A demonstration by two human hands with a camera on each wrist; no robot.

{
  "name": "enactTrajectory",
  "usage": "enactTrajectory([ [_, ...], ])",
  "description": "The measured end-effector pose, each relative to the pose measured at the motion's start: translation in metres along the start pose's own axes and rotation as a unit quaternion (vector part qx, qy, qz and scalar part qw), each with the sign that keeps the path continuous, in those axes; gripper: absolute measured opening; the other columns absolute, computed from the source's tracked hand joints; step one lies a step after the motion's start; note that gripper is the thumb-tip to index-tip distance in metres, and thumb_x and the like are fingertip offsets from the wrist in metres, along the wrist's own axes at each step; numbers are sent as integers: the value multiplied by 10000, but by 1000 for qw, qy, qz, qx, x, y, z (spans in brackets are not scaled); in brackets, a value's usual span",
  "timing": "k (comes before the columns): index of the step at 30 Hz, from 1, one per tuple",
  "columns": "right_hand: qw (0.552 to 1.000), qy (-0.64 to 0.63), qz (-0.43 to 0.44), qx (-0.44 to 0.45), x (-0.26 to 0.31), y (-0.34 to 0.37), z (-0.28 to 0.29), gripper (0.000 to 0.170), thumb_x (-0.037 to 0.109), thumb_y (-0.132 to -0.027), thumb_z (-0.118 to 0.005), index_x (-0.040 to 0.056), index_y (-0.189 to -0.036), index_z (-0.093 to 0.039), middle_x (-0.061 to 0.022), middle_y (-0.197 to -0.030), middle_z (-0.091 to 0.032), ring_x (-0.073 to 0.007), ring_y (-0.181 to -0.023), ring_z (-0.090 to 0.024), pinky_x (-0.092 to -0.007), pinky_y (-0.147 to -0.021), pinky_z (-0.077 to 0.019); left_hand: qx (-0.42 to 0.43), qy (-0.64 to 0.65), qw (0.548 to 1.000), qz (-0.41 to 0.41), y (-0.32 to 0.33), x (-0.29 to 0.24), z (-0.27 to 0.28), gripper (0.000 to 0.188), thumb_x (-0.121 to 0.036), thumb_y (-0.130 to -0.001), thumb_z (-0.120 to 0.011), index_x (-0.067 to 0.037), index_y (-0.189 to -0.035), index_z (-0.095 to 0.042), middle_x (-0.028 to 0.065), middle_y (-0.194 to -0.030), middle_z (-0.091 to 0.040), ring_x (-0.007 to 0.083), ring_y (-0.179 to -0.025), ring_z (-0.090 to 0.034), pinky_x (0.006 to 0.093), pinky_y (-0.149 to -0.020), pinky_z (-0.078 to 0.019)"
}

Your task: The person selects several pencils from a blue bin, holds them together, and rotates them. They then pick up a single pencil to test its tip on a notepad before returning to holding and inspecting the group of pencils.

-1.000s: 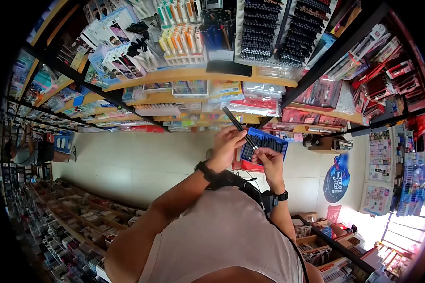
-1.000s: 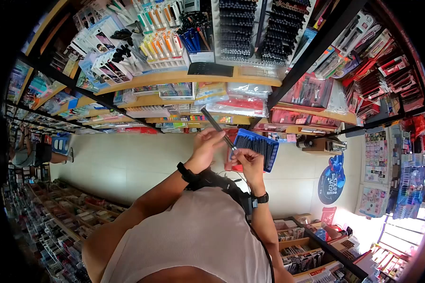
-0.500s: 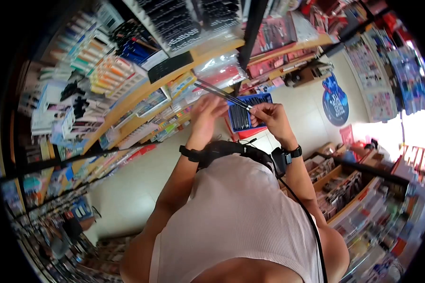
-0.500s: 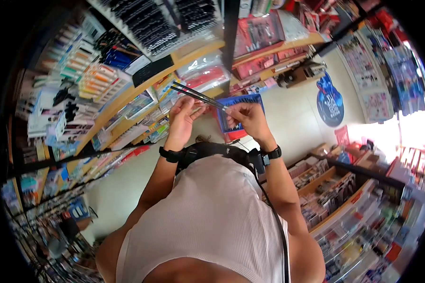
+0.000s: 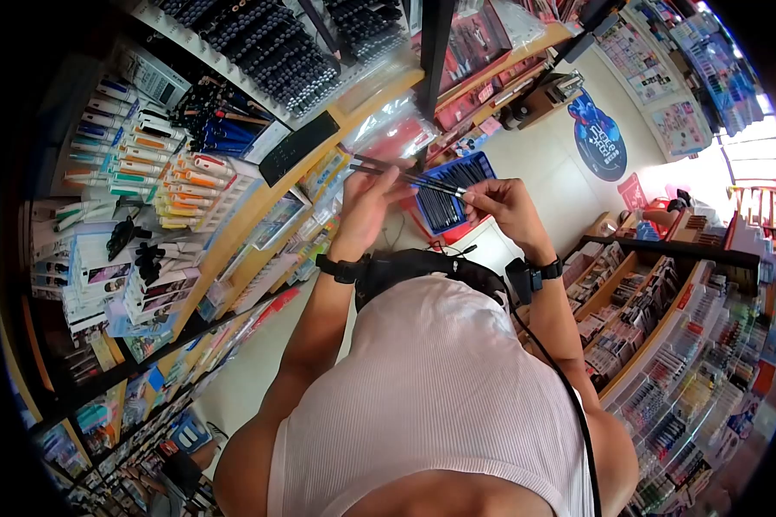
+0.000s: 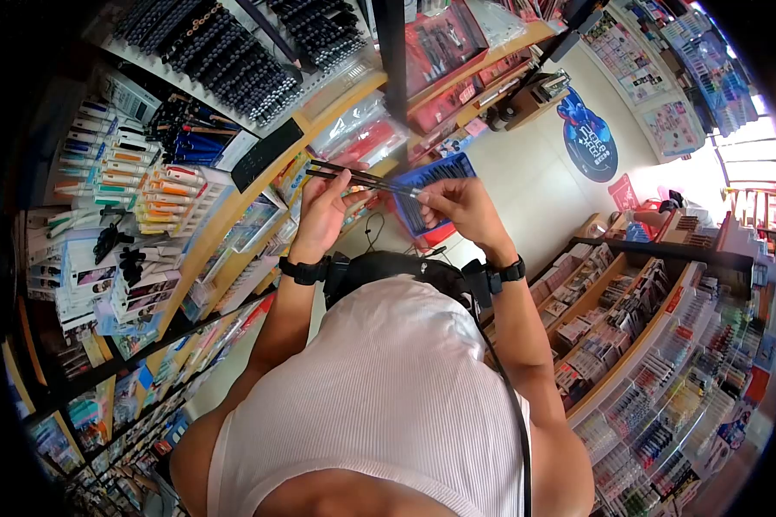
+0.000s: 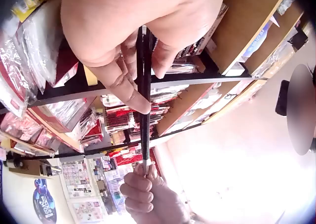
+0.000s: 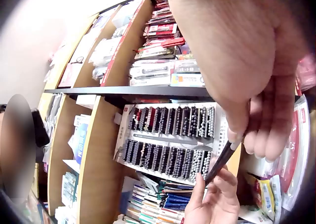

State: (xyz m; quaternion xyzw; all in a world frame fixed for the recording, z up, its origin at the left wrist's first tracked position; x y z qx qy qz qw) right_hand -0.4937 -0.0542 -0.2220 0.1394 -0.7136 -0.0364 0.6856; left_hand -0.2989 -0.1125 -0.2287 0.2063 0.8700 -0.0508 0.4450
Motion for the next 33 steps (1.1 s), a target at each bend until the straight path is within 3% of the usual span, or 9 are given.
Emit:
enactTrajectory([
  [7, 999, -4, -20, -31, -3, 1, -9, 176, 122, -971, -645, -38, -920, -698, -36, -765, -680, -94, -656, -621, -242, -629, -521, 17, 18, 1000, 2, -3, 5, 14, 170, -126, -1000, -580, -7, -1083, -669, 110, -1069, -687, 211, -943, -690, 351, -832, -594],
  [12, 999, 13, -24, -45, -4, 1, -15, 183, 121, -973, -639, -51, -950, -699, -51, -787, -688, -116, -667, -637, -252, -645, -529, 3, 23, 1000, 18, -7, 10, 23, 182, -134, -988, -606, 21, -1060, -665, 112, -976, -710, 192, -829, -704, 290, -766, -583],
  [19, 998, -17, -27, -63, 2, -3, -16, 206, 133, -980, -629, -50, -913, -696, -58, -758, -684, -122, -636, -634, -257, -629, -530, -9, 76, 995, 59, -9, -3, 12, 144, -149, -974, -630, -37, -1061, -654, 77, -1026, -700, 211, -891, -704, 331, -834, -559],
  [28, 997, -46, -12, -66, 8, -16, -33, 193, 137, -968, -645, -46, -928, -692, -59, -765, -676, -119, -630, -621, -256, -619, -532, 24, 78, 997, -11, -17, -19, 15, 195, -152, -1020, -540, -5, -1116, -624, 105, -1106, -677, 246, -1045, -674, 412, -965, -539],
  [33, 995, -81, 12, -54, 14, -29, -49, 192, 124, -969, -645, -49, -911, -706, -56, -777, -690, -100, -636, -620, -240, -617, -517, 8, 62, 998, -2, -21, -31, 17, 244, -178, -1041, -490, -2, -1164, -606, 145, -1163, -669, 248, -1090, -661, 432, -1002, -520],
])
Point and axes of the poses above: each hand's wrist, its own y-axis away from the middle knuckle, its own z-axis out of the back of the hand, x = y × z, the point moved 10 cm from there along -y, towards the middle knuckle
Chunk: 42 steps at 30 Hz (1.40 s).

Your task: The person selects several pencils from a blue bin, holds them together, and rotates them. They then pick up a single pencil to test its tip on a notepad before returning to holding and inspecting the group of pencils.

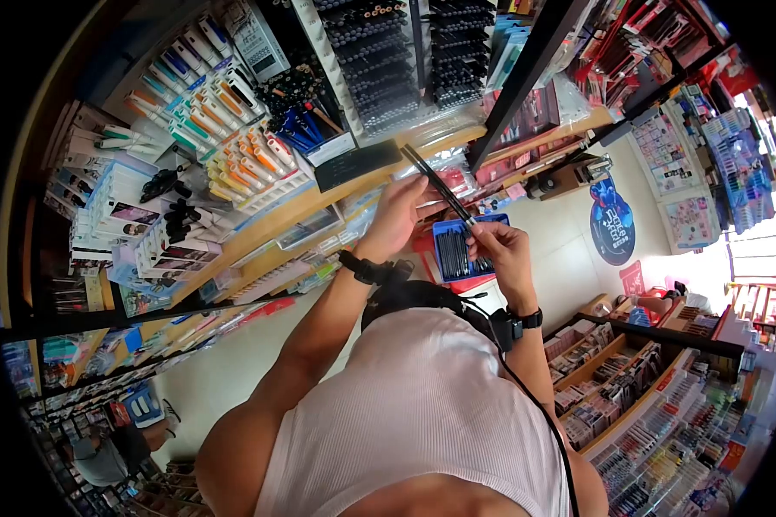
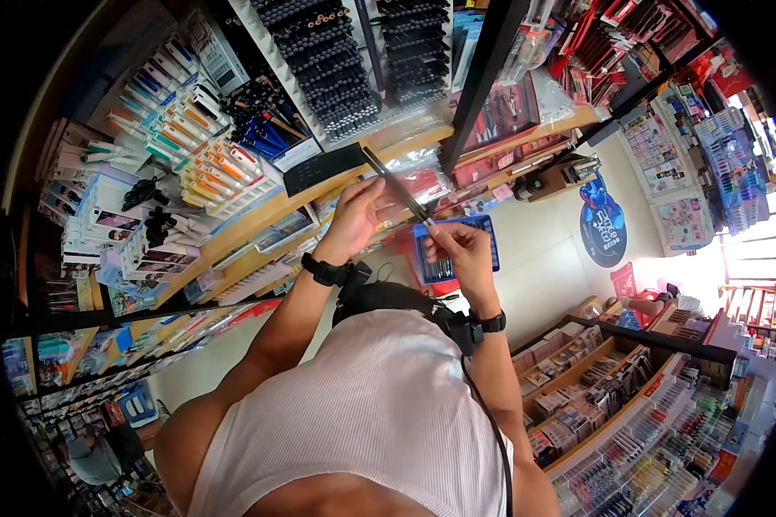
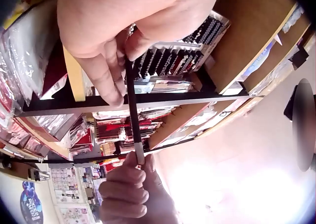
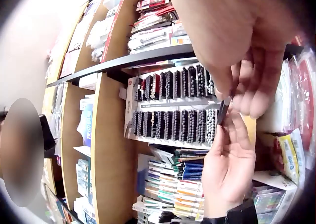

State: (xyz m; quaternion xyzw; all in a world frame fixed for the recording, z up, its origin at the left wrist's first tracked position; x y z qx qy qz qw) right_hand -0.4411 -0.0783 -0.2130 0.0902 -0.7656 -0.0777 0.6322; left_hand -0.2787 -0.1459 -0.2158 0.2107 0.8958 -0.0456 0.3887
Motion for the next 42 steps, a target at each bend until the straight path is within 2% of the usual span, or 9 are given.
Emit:
enactTrajectory([
  [5, 1000, -25, 8, 8, 0, -7, -13, 184, 118, -977, -625, -38, -926, -708, -42, -781, -685, -90, -652, -621, -239, -627, -517, -5, 80, 997, 4, -6, -4, 5, 291, -194, -1035, -492, 13, -1218, -583, 160, -1223, -651, 274, -1150, -635, 428, -1047, -487],
  [9, 999, -18, 28, 6, 3, -12, -15, 223, 164, -989, -621, -42, -956, -702, -43, -801, -691, -92, -679, -629, -241, -640, -528, 14, 64, 998, 23, -10, -10, 0, 315, -207, -1045, -453, 16, -1238, -563, 173, -1254, -639, 291, -1181, -617, 454, -1067, -465],
  [13, 998, -63, 8, 6, -7, -17, -12, 286, 213, -1028, -554, -42, -989, -678, -85, -822, -707, -135, -715, -676, -262, -687, -559, 7, 60, 998, 25, -15, -7, 10, 318, -209, -1044, -461, 26, -1234, -562, 171, -1289, -618, 276, -1216, -593, 435, -1069, -465],
  [15, 996, -89, 22, 9, -3, -18, -16, 334, 246, -1047, -513, -41, -961, -660, -106, -824, -708, -163, -721, -690, -282, -712, -569, -8, 69, 997, 17, -13, -15, 6, 336, -193, -1049, -451, 66, -1239, -549, 213, -1286, -605, 300, -1218, -587, 431, -1070, -464],
  [18, 994, -103, 27, -4, -4, -19, -18, 358, 263, -1053, -498, -36, -926, -649, -110, -818, -704, -176, -711, -690, -297, -726, -571, -15, 55, 998, 19, -14, -19, 6, 324, -185, -1051, -452, 66, -1225, -561, 205, -1277, -613, 290, -1206, -596, 427, -1063, -471],
  [23, 995, -93, 18, -19, -6, -22, -23, 305, 210, -1037, -535, -43, -915, -653, -105, -788, -699, -165, -694, -689, -275, -683, -544, -11, 27, 1000, 9, -14, -23, 11, 336, -177, -1050, -464, 64, -1269, -545, 200, -1310, -602, 284, -1231, -587, 416, -1059, -484],
  [42, 992, -117, 14, -42, -14, -21, -34, 281, 175, -1023, -555, -57, -907, -664, -112, -774, -695, -172, -678, -684, -290, -690, -556, -30, -2, 999, 13, -14, -31, 21, 356, -183, -1050, -475, 72, -1289, -540, 195, -1292, -612, 297, -1216, -598, 409, -1025, -507],
])
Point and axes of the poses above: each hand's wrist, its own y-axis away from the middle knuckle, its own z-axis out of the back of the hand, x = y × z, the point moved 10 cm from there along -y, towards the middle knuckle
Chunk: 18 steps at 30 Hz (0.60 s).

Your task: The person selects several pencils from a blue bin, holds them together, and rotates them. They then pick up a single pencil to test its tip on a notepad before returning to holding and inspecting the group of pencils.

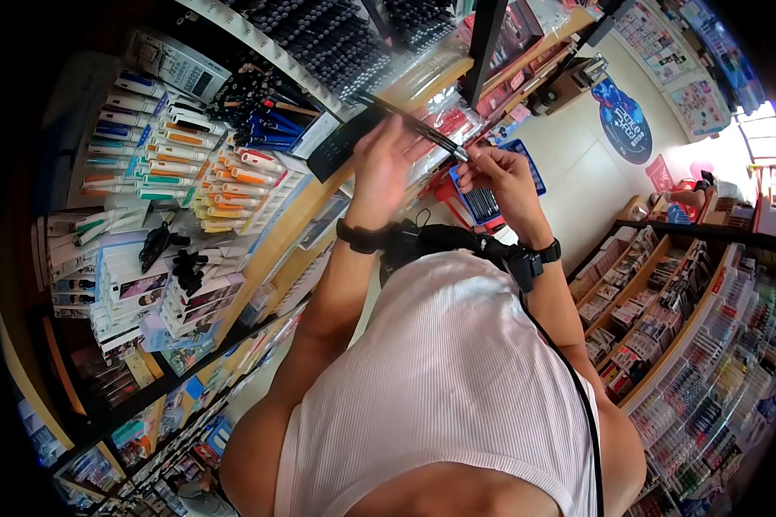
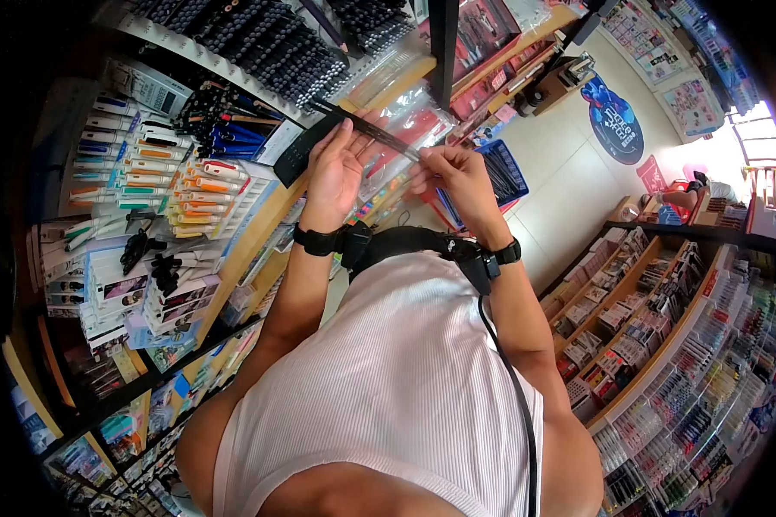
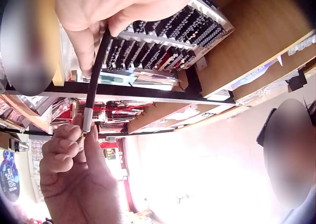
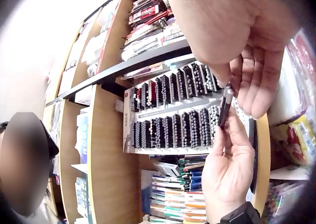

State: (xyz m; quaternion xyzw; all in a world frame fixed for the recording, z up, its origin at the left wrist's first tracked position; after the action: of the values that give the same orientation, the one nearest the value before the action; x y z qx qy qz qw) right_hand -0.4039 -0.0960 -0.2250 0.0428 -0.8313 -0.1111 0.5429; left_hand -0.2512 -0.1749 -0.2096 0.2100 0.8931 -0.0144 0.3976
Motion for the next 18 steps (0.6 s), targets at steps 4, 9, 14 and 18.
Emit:
enactTrajectory([
  [4, 1000, 11, -4, 7, 0, -1, -7, 285, 175, -1025, -550, -57, -904, -664, -108, -773, -689, -166, -675, -674, -297, -699, -561, -9, 3, 1000, -1, 1, -3, 7, 362, -184, -1050, -473, 74, -1296, -540, 194, -1291, -613, 296, -1204, -606, 407, -1016, -513],
  [9, 1000, 7, 2, 24, -3, -3, -14, 289, 171, -1027, -544, -60, -903, -665, -104, -775, -686, -161, -672, -665, -303, -703, -564, 1, 6, 1000, 1, 3, -6, 10, 363, -185, -1050, -471, 78, -1289, -544, 198, -1281, -618, 292, -1194, -612, 404, -1014, -515],
  [14, 999, -8, 0, 38, -5, -5, -23, 283, 163, -1026, -543, -63, -907, -666, -109, -780, -689, -161, -679, -669, -307, -695, -571, -9, 27, 999, 15, 5, -7, 16, 357, -190, -1046, -482, 78, -1271, -553, 200, -1263, -627, 286, -1183, -618, 403, -1022, -509],
  [18, 999, 14, 3, 40, -7, -8, -31, 282, 169, -1023, -553, -64, -907, -663, -111, -792, -694, -166, -670, -676, -291, -674, -570, 4, 25, 999, 20, 5, -10, 20, 359, -199, -1040, -496, 76, -1263, -556, 198, -1257, -631, 285, -1184, -618, 404, -1027, -505],
])
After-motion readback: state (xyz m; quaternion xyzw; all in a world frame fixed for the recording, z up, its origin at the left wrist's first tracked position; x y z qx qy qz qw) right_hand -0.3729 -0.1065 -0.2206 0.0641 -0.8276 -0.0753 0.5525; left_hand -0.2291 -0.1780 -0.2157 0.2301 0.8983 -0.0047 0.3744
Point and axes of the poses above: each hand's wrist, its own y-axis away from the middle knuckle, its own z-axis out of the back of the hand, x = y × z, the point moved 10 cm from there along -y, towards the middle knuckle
